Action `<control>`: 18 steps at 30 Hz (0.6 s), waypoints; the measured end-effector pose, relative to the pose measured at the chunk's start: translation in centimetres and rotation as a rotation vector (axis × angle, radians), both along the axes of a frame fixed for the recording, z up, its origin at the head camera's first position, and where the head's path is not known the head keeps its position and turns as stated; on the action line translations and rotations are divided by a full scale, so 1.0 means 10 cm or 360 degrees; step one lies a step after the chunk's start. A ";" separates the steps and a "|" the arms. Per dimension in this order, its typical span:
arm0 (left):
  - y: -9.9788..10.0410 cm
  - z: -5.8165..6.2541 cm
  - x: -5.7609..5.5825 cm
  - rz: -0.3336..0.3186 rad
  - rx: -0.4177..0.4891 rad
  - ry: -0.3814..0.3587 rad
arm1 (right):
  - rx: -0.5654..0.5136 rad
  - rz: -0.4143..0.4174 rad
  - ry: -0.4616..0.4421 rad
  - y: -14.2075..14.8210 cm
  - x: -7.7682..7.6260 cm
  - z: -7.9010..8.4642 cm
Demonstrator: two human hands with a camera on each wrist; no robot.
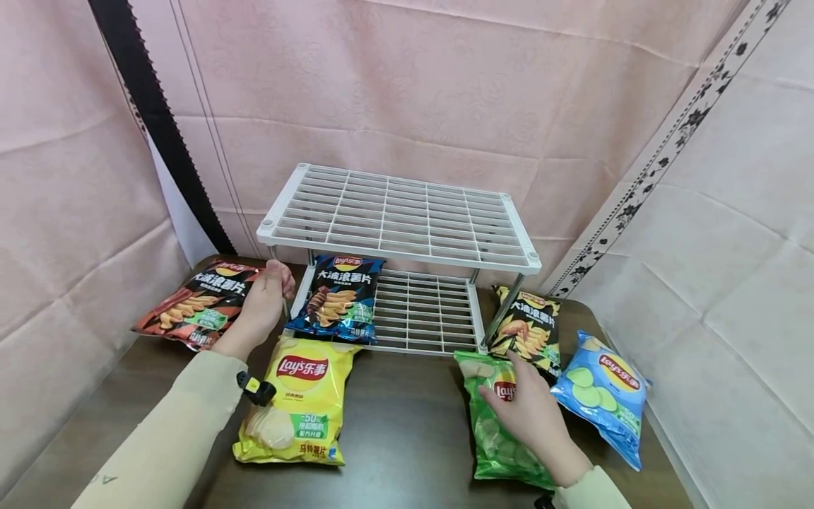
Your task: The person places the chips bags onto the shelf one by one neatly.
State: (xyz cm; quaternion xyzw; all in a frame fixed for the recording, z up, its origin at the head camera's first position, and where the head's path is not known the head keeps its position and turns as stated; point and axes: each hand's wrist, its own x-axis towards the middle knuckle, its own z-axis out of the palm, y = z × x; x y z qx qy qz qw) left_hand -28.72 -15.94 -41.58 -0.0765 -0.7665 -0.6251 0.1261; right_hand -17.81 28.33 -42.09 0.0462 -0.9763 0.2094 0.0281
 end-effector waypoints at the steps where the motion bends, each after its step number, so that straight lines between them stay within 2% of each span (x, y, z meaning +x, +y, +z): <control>1: 0.00 0.00 0.00 0.0009 -0.0005 0.0005 | 0.0003 -0.0010 0.0003 0.02 0.02 0.00; 7: -0.01 -0.04 0.03 0.0047 -0.0020 -0.0009 | 0.0006 -0.0067 -0.0042 0.14 0.09 -0.07; 13: 0.00 -0.02 0.03 0.0023 -0.0011 -0.0007 | -0.0017 -0.0151 -0.0143 0.23 0.13 -0.15; 18: 0.01 0.00 0.02 0.0026 -0.0010 -0.0001 | -0.0023 -0.0165 -0.0117 0.27 0.16 -0.22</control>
